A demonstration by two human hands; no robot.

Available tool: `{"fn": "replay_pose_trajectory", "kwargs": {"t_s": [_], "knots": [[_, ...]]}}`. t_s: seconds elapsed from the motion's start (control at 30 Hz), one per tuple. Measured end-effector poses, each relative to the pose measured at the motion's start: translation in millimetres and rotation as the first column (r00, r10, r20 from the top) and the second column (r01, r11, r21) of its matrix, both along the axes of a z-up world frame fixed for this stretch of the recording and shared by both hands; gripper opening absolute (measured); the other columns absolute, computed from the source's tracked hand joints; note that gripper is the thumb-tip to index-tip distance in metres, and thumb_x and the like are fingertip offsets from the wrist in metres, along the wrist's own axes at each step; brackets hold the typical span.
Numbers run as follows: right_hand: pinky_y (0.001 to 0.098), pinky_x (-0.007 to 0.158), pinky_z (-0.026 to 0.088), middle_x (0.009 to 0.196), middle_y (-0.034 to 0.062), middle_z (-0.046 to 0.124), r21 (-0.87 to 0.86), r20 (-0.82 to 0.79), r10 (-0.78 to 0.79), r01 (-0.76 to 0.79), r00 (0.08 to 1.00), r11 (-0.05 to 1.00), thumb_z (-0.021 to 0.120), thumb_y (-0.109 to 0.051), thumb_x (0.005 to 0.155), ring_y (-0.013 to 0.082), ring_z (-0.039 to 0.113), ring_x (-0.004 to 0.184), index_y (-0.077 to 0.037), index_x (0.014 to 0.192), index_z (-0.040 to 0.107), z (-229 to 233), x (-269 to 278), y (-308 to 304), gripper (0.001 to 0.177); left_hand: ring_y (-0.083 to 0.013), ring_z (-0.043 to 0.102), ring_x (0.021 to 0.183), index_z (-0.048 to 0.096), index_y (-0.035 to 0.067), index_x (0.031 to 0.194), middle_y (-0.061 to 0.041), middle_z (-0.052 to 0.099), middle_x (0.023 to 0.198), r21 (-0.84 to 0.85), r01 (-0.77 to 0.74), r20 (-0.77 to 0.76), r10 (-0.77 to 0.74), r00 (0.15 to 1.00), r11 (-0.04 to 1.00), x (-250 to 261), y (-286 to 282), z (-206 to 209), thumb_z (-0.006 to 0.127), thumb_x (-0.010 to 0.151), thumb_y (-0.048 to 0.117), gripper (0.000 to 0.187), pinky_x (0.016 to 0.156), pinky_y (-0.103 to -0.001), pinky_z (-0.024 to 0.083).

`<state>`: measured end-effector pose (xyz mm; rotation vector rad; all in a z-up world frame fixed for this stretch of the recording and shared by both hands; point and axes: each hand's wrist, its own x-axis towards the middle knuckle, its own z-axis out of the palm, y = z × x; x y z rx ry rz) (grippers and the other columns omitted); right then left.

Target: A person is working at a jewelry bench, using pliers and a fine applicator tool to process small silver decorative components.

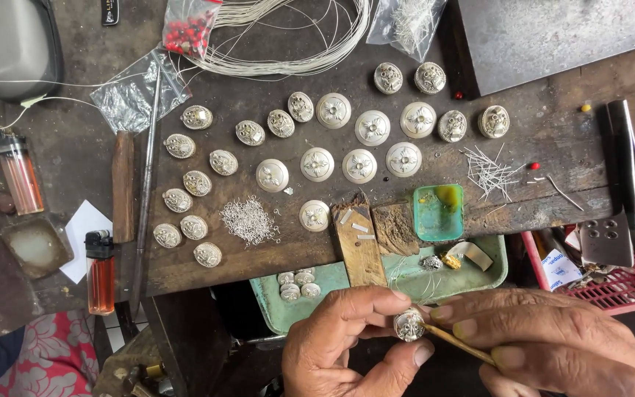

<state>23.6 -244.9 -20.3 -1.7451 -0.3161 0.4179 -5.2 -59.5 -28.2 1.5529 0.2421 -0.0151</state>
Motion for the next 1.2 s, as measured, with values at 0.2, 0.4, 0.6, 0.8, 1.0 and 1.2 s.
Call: {"fn": "replay_pose_trajectory", "kwargs": {"t_s": [0.2, 0.4, 0.6, 0.8, 1.0, 1.2], "knots": [[0.0242, 0.048, 0.055, 0.107, 0.0356, 0.064, 0.426, -0.434, 0.02, 0.185, 0.901, 0.886, 0.059, 0.011, 0.068, 0.0372, 0.069, 0.096, 0.017, 0.096, 0.064, -16, -12, -14, 0.029, -0.0087, 0.064, 0.062, 0.06, 0.011, 0.09, -0.003, 0.068, 0.077, 0.044, 0.007, -0.01, -0.006, 1.0, 0.999, -1, 1, -1, 0.073, 0.066, 0.011, 0.027, 0.059, -0.02, 0.058], [0.0272, 0.04, 0.045, 0.111, 0.0406, 0.058, 0.525, -0.537, 0.083, 0.255, 0.839, 0.812, 0.055, 0.016, 0.069, 0.0327, 0.07, 0.066, 0.021, 0.098, 0.062, -20, -11, -14, 0.031, -0.0088, 0.063, 0.061, 0.06, 0.009, 0.09, -0.004, 0.068, 0.074, 0.025, -0.001, 0.002, 0.0, 1.0, 1.0, -1, 0, -2, 0.073, 0.065, 0.008, 0.028, 0.06, -0.02, 0.058], [0.0215, 0.082, 0.06, 0.1, 0.0133, 0.074, 0.006, 0.023, 0.019, -0.019, 1.0, 1.0, 0.067, -0.013, 0.064, 0.0184, 0.076, 0.097, -0.001, 0.091, 0.065, 0, 1, 2, 0.03, -0.0102, 0.064, 0.061, 0.06, 0.009, 0.09, -0.004, 0.067, 0.073, 0.017, -0.002, -0.007, 0.002, 1.0, 1.0, -2, 0, -3, 0.072, 0.066, 0.01, 0.027, 0.059, -0.021, 0.058], [0.0158, 0.035, 0.051, 0.101, 0.0304, 0.069, 0.286, -0.278, -0.131, 0.212, 0.952, 0.934, 0.057, 0.005, 0.068, 0.0154, 0.07, 0.045, 0.012, 0.088, 0.065, 6, -7, 11, 0.023, -0.0079, 0.062, 0.058, 0.062, 0.011, 0.088, -0.002, 0.067, 0.071, 0.059, -0.015, -0.023, 0.016, 1.0, 0.998, -1, -1, -2, 0.073, 0.062, 0.01, 0.029, 0.056, -0.019, 0.058], [0.0144, 0.068, 0.067, 0.092, 0.0057, 0.072, -0.063, 0.201, -0.052, 0.066, 0.978, 0.996, 0.064, -0.014, 0.065, 0.0167, 0.079, 0.092, -0.007, 0.081, 0.063, 4, -4, 9, 0.018, -0.0101, 0.064, 0.06, 0.06, 0.009, 0.09, -0.004, 0.068, 0.074, 0.03, -0.005, -0.023, 0.006, 1.0, 1.0, -1, -1, -2, 0.073, 0.064, 0.01, 0.028, 0.059, -0.021, 0.059], [0.0381, 0.092, 0.056, 0.111, 0.015, 0.062, 0.032, 0.247, 0.385, -0.405, 0.889, 0.914, 0.057, -0.013, 0.081, 0.0296, 0.065, 0.109, 0.004, 0.1, 0.058, 0, 26, -14, 0.025, -0.0129, 0.071, 0.066, 0.06, 0.005, 0.091, -0.011, 0.072, 0.073, -0.025, 0.001, 0.007, -0.001, 1.0, 1.0, 3, -5, 4, 0.07, 0.067, 0.007, 0.026, 0.061, -0.02, 0.059]]}}
